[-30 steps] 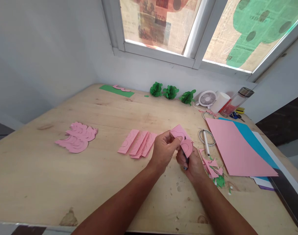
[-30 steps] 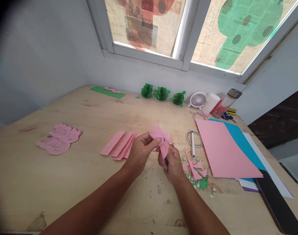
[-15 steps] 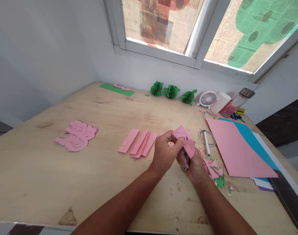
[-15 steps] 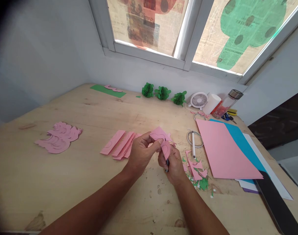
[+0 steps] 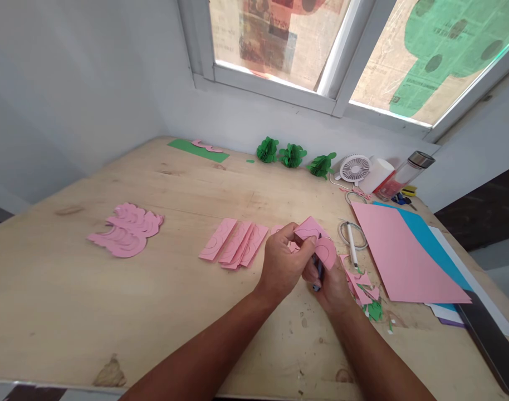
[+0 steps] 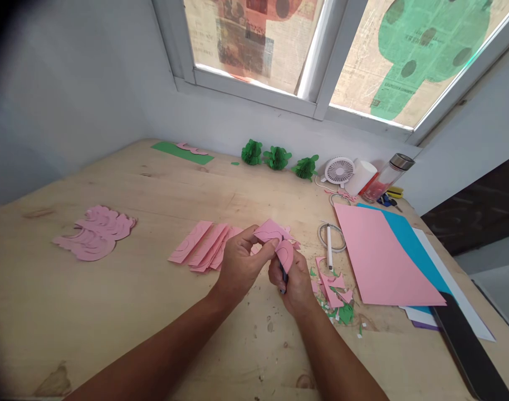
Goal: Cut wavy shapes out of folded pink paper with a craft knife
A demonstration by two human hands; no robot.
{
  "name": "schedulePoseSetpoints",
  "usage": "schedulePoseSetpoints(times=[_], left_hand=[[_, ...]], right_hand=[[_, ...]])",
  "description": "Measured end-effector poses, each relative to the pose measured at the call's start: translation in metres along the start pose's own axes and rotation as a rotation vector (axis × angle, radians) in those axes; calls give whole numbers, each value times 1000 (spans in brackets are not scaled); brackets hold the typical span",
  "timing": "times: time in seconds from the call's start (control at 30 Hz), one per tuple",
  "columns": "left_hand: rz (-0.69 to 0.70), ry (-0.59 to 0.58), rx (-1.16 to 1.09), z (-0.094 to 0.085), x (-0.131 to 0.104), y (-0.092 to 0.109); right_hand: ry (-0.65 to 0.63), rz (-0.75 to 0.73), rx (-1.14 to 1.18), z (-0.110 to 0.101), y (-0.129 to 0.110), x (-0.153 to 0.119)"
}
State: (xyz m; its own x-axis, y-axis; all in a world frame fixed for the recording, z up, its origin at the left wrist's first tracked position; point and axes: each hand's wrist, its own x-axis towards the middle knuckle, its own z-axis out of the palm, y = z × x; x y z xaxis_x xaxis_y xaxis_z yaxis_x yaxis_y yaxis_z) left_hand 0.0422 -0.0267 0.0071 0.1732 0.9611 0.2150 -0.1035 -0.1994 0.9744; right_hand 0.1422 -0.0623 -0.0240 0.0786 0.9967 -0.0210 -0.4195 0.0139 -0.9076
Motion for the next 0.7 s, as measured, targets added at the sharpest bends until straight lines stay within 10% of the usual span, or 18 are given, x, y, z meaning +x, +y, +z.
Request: schedulePoseSetpoints(times=[0.7], left_hand=[[12, -6, 1, 0, -1, 1]], right_hand=[[-9, -14, 5, 0, 1, 0]])
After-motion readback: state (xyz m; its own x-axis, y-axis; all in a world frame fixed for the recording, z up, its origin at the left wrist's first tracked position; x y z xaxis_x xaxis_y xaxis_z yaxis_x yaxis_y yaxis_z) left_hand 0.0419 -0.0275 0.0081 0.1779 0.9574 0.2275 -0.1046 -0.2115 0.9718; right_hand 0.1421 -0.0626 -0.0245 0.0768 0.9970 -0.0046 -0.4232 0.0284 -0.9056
